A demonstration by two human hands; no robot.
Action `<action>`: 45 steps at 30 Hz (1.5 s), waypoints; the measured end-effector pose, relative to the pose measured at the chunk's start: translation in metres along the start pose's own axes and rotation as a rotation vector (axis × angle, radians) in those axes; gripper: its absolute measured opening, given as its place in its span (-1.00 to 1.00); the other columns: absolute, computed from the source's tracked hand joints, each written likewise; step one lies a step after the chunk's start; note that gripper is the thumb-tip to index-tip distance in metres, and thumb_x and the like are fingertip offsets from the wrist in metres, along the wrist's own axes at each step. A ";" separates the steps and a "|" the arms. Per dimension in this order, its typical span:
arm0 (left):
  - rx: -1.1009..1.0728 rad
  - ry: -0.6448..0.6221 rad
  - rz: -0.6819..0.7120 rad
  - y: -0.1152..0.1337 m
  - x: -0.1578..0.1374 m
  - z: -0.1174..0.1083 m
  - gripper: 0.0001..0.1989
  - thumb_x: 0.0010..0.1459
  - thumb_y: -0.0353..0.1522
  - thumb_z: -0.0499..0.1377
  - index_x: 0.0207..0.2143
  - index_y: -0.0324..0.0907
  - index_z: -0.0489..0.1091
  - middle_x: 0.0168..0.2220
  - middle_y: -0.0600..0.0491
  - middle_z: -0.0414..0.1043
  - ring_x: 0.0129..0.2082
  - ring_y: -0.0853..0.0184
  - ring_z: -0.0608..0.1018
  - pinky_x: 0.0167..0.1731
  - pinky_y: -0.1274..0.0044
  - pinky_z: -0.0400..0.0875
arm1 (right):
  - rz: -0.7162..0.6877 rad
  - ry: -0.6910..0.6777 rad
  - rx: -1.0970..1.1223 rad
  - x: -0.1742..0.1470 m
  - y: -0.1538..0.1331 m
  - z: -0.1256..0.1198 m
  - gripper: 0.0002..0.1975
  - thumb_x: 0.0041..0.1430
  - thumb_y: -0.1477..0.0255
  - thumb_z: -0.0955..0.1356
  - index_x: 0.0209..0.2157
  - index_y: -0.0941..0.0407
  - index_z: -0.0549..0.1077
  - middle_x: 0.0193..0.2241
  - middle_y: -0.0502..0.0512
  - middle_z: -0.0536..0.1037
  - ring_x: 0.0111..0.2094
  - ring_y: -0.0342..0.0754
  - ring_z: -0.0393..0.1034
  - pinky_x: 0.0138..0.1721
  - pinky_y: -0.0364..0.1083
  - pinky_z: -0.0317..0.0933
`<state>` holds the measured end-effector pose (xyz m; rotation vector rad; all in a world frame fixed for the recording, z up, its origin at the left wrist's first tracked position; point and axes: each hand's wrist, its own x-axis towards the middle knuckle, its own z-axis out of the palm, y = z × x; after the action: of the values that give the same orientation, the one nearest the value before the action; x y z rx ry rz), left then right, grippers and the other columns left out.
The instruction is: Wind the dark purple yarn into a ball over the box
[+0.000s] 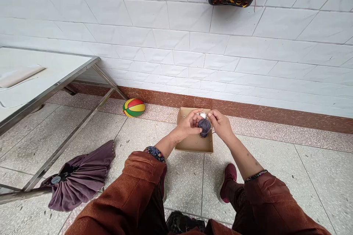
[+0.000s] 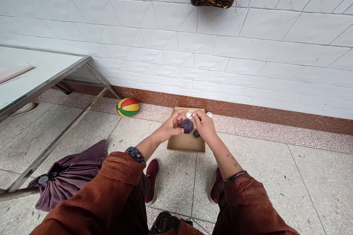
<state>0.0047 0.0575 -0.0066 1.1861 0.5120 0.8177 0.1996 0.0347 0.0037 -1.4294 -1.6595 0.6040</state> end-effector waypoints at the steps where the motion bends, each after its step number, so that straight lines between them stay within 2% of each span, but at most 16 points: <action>1: -0.038 0.034 0.019 0.002 0.000 0.001 -0.19 -0.09 -0.40 0.43 0.23 -0.01 0.25 -0.17 0.06 0.41 -0.20 0.36 0.48 -0.10 0.46 0.35 | 0.013 -0.022 -0.019 -0.001 0.003 0.004 -0.77 0.38 0.29 0.24 -0.30 0.07 0.44 -0.42 0.00 0.51 -0.40 -0.05 0.37 -0.33 -0.11 0.19; 4: -0.154 0.149 0.062 0.009 0.000 0.001 -0.23 -0.07 -0.37 0.43 0.21 -0.03 0.28 -0.17 0.06 0.42 -0.14 0.34 0.48 -0.04 0.45 0.34 | 0.019 -0.111 -0.093 -0.007 0.007 0.018 -0.79 0.37 0.33 0.23 -0.29 0.05 0.45 -0.44 0.02 0.52 -0.40 -0.02 0.40 -0.36 -0.11 0.19; 8: -0.229 0.298 0.055 0.009 0.003 -0.007 -0.27 -0.08 -0.35 0.42 0.16 -0.02 0.28 -0.13 0.08 0.39 -0.09 0.33 0.49 -0.01 0.42 0.36 | -0.076 -0.277 -0.183 -0.019 0.000 0.033 -0.79 0.40 0.36 0.23 -0.29 0.06 0.44 -0.36 0.05 0.56 -0.35 -0.02 0.43 -0.31 -0.10 0.22; 12: -0.103 0.477 0.041 0.002 0.006 -0.017 -0.29 -0.07 -0.35 0.40 0.15 -0.03 0.26 -0.13 0.09 0.38 -0.13 0.35 0.50 -0.05 0.42 0.39 | -0.221 -0.447 -0.208 -0.026 -0.017 0.034 -0.81 0.42 0.37 0.24 -0.26 0.07 0.44 -0.32 0.05 0.55 -0.34 -0.04 0.43 -0.28 -0.10 0.22; 14: -0.029 0.499 0.031 -0.001 0.006 -0.020 -0.28 -0.07 -0.34 0.40 0.16 -0.04 0.26 -0.13 0.07 0.37 -0.16 0.34 0.50 -0.09 0.42 0.41 | -0.289 -0.482 -0.176 -0.026 -0.027 0.027 -0.81 0.43 0.36 0.24 -0.25 0.08 0.44 -0.32 0.06 0.55 -0.33 -0.04 0.43 -0.27 -0.09 0.23; 17: 0.084 0.452 0.017 -0.002 0.005 -0.019 -0.26 -0.08 -0.36 0.41 0.17 -0.05 0.26 -0.13 0.07 0.34 -0.19 0.36 0.50 -0.12 0.45 0.41 | -0.341 -0.410 -0.079 -0.020 -0.041 0.012 -0.78 0.44 0.34 0.23 -0.24 0.07 0.46 -0.32 0.07 0.56 -0.30 -0.03 0.44 -0.22 -0.08 0.25; 21: 0.206 0.296 0.004 0.002 0.000 -0.009 -0.26 -0.11 -0.40 0.42 0.15 -0.05 0.29 -0.15 0.08 0.30 -0.23 0.41 0.45 -0.17 0.50 0.38 | -0.289 -0.195 0.024 -0.009 -0.044 -0.005 -0.77 0.42 0.32 0.24 -0.26 0.05 0.48 -0.32 0.07 0.57 -0.29 -0.03 0.45 -0.20 -0.07 0.27; 25: 0.171 0.057 -0.031 0.006 -0.005 0.006 -0.29 -0.06 -0.40 0.39 0.17 -0.03 0.30 -0.17 0.06 0.31 -0.23 0.37 0.45 -0.19 0.49 0.36 | -0.145 -0.024 0.060 -0.002 -0.026 -0.009 -0.77 0.39 0.28 0.26 -0.30 0.06 0.46 -0.36 0.05 0.54 -0.33 -0.04 0.41 -0.25 -0.08 0.25; 28: 0.076 -0.027 -0.005 0.008 -0.007 0.012 -0.29 -0.05 -0.37 0.39 0.18 -0.03 0.30 -0.21 0.07 0.33 -0.25 0.37 0.44 -0.17 0.48 0.35 | -0.059 0.001 0.020 -0.001 -0.006 -0.002 -0.75 0.38 0.26 0.26 -0.34 0.07 0.45 -0.41 0.01 0.52 -0.39 -0.06 0.37 -0.31 -0.09 0.21; 31: -0.035 0.036 0.050 0.007 -0.006 0.013 -0.28 -0.04 -0.33 0.40 0.20 -0.04 0.30 -0.22 0.06 0.36 -0.21 0.34 0.44 -0.12 0.47 0.35 | -0.005 -0.069 -0.070 -0.005 0.008 0.011 -0.79 0.35 0.32 0.26 -0.34 0.06 0.45 -0.46 0.00 0.51 -0.42 -0.05 0.37 -0.36 -0.11 0.18; 34: -0.108 0.205 0.068 0.004 -0.003 0.009 -0.30 -0.05 -0.35 0.40 0.18 -0.04 0.32 -0.21 0.07 0.40 -0.16 0.34 0.45 -0.06 0.46 0.34 | -0.007 -0.172 -0.181 -0.011 0.010 0.023 -0.87 0.30 0.41 0.29 -0.25 0.06 0.48 -0.37 0.07 0.57 -0.34 0.00 0.43 -0.35 -0.11 0.20; 37: -0.126 0.371 0.066 0.001 0.001 0.001 -0.39 -0.06 -0.37 0.39 0.09 -0.09 0.39 -0.17 0.06 0.44 -0.13 0.34 0.47 -0.01 0.44 0.34 | -0.077 -0.252 -0.228 -0.018 0.001 0.030 -0.85 0.34 0.40 0.27 -0.22 0.07 0.48 -0.30 0.12 0.59 -0.27 0.03 0.46 -0.28 -0.08 0.23; 40: -0.094 0.483 0.013 -0.002 0.003 -0.005 -0.50 -0.07 -0.36 0.38 -0.02 -0.15 0.45 -0.12 0.01 0.49 -0.14 0.32 0.50 -0.03 0.41 0.39 | -0.165 -0.340 -0.155 -0.021 -0.013 0.030 -0.82 0.39 0.37 0.25 -0.26 0.07 0.46 -0.29 0.08 0.58 -0.29 -0.01 0.45 -0.24 -0.09 0.24; 42: -0.024 0.534 -0.014 -0.004 0.004 -0.006 -0.55 -0.09 -0.37 0.39 -0.08 -0.18 0.47 -0.14 0.00 0.51 -0.17 0.32 0.51 -0.06 0.41 0.40 | -0.196 -0.346 -0.068 -0.020 -0.021 0.026 -0.82 0.38 0.36 0.26 -0.29 0.06 0.45 -0.34 0.04 0.56 -0.33 -0.05 0.42 -0.26 -0.10 0.24; 45: 0.043 0.496 -0.021 -0.006 0.003 -0.003 -0.58 -0.07 -0.37 0.40 -0.10 -0.18 0.49 -0.14 0.00 0.53 -0.15 0.32 0.52 -0.01 0.42 0.39 | -0.158 -0.274 0.039 -0.017 -0.027 0.019 -0.79 0.35 0.32 0.27 -0.34 0.07 0.45 -0.45 0.00 0.50 -0.41 -0.07 0.37 -0.31 -0.11 0.22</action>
<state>0.0058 0.0606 -0.0130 1.0115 0.9487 1.0931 0.1683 0.0156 0.0107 -1.2142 -1.9421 0.7640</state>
